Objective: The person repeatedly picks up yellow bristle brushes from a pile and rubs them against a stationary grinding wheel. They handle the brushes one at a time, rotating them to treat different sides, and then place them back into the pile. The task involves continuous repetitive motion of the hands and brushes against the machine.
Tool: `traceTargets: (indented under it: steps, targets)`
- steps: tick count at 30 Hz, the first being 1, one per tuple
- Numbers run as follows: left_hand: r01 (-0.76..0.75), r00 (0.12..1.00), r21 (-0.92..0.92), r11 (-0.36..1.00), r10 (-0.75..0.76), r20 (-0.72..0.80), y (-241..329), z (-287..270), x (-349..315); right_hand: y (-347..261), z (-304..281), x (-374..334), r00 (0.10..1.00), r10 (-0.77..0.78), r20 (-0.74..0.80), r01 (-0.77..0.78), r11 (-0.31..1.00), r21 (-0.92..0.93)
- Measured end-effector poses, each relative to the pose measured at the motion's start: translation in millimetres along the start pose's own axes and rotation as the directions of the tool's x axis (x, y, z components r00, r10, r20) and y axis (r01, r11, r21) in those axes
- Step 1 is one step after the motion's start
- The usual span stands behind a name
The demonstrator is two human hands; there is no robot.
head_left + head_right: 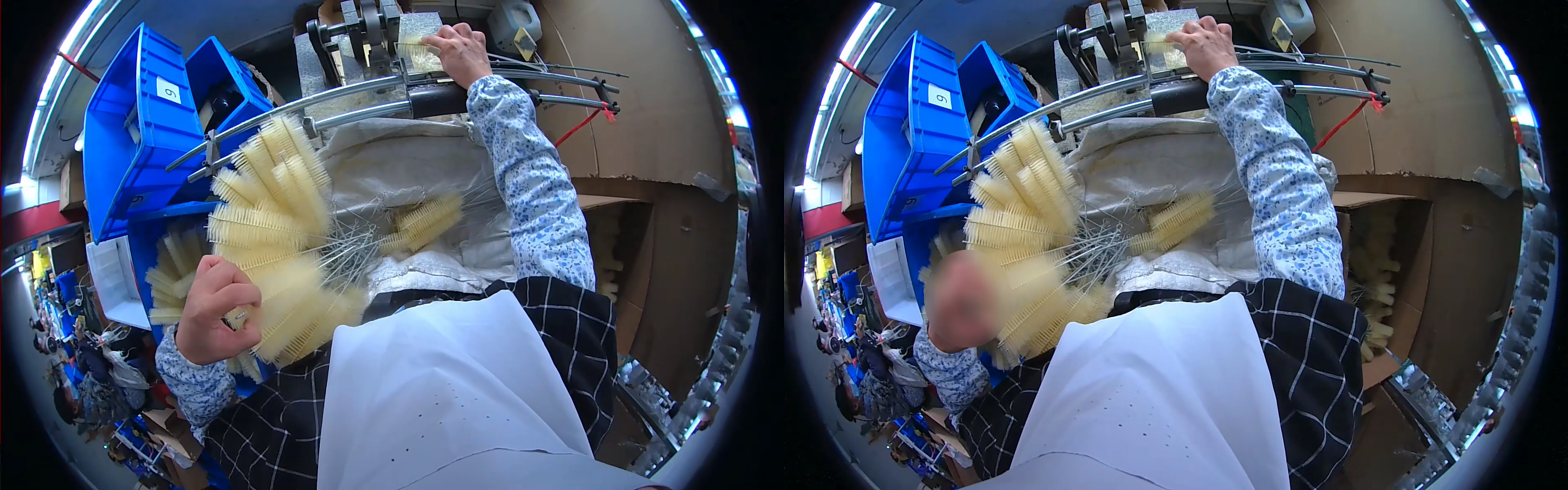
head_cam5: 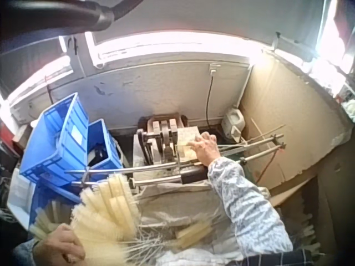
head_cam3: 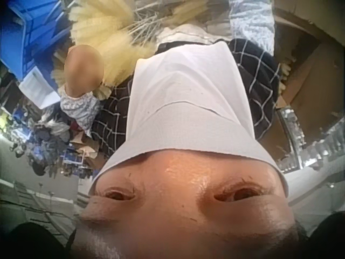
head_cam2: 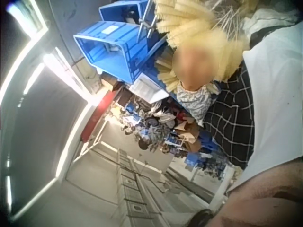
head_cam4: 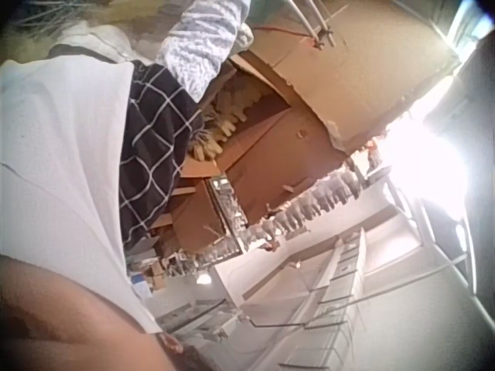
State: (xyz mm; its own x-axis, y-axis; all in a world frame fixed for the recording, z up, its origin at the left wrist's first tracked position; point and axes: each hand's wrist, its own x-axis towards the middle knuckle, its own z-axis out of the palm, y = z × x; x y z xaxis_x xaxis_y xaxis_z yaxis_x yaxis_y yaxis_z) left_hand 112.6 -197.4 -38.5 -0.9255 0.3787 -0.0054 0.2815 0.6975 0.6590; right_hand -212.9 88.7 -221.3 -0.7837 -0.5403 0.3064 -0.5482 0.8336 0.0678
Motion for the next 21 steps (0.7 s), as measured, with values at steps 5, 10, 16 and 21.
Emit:
traceTargets:
  steps: [5,10,16,21]
  targets:
    - [-0.107,0.981,-0.154,0.982,0.13,0.147,-1.2,-0.8,9.7,3.5,20.9,13.7,0.999,-0.048,0.011,0.047,0.999,0.008]
    - [-0.192,0.974,-0.285,0.939,0.218,0.061,-6.8,-6.0,8.1,18.8,14.7,-0.5,0.997,0.019,-0.077,-0.025,0.996,-0.083]
    - [-0.18,0.883,-0.542,0.821,-0.107,-0.457,-11.8,-4.8,-8.9,45.3,7.8,-30.0,0.939,0.341,-0.042,-0.341,0.94,-0.001]
    - [-0.18,0.942,-0.417,0.891,0.034,-0.335,-11.0,-8.1,-6.5,40.9,20.8,-28.4,0.941,0.327,-0.083,-0.307,0.933,0.189]
